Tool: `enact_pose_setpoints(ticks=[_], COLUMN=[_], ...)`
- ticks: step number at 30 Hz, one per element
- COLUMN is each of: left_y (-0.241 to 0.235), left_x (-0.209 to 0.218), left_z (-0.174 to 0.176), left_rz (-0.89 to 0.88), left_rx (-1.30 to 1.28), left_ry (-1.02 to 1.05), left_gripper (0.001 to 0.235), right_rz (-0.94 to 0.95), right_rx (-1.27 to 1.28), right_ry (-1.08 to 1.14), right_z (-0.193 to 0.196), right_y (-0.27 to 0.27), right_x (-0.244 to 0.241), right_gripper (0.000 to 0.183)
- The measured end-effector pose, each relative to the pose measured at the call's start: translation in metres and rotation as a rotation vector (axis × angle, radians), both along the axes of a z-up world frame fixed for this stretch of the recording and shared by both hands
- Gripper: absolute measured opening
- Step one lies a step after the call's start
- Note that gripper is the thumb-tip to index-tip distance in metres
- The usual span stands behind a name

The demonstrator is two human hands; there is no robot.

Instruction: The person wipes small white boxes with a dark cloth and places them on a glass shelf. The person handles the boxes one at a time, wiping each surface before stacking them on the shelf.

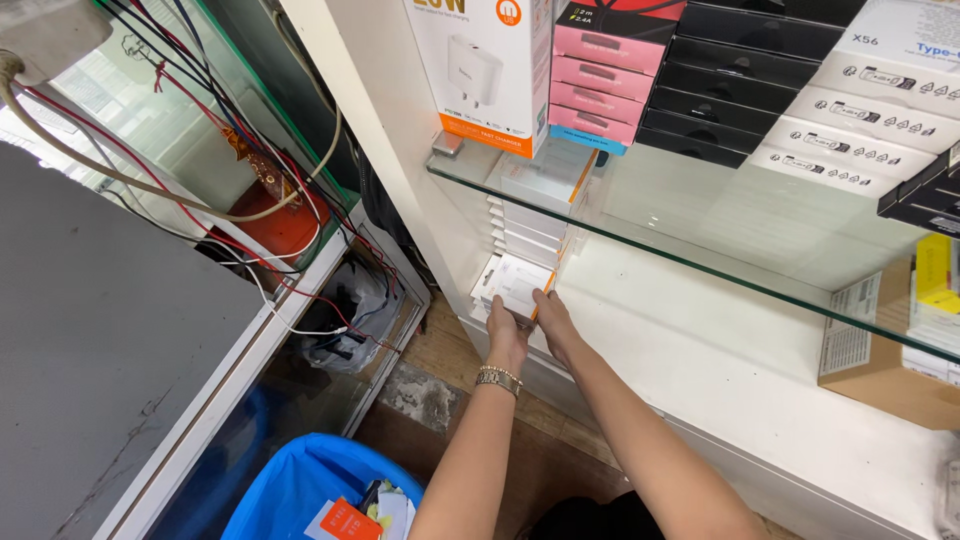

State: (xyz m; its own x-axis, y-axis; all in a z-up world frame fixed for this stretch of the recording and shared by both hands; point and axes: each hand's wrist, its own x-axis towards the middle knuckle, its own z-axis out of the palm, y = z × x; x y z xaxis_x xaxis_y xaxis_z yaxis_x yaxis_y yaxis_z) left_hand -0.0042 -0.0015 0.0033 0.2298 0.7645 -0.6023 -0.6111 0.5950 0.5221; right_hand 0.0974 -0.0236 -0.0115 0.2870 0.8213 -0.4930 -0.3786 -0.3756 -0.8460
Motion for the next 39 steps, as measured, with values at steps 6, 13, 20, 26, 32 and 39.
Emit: enact_pose_setpoints(ticks=[6, 13, 20, 26, 32, 39], left_y=[-0.012, -0.07, -0.116, -0.155, -0.202, -0.286], left_x=[-0.014, -0.011, -0.013, 0.0, 0.034, 0.092], left_z=[0.015, 0.076, 0.194, 0.264, 0.304, 0.328], left_rz=[-0.126, -0.204, -0.374, -0.461, -0.57, -0.729], left_rx=[-0.034, 0.021, 0.295, 0.417, 0.509, 0.722], left_ry=[0.09, 0.245, 0.394, 0.407, 0.421, 0.388], left_gripper=[0.071, 0.065, 0.055, 0.054, 0.046, 0.032], right_rz=[0.068, -0.019, -0.155, -0.192, -0.289, -0.493], right_rx=[-0.109, -0.081, 0.048, 0.063, 0.083, 0.073], right_ry=[0.071, 0.041, -0.021, -0.136, -0.199, -0.316], right_z=[0.036, 0.127, 0.226, 0.289, 0.334, 0.36], right_y=[-0.02, -0.073, -0.126, -0.183, -0.257, -0.367], right_x=[0.002, -0.004, -0.002, 0.011, 0.037, 0.065], right_gripper=[0.078, 0.085, 0.086, 0.075, 0.056, 0.044])
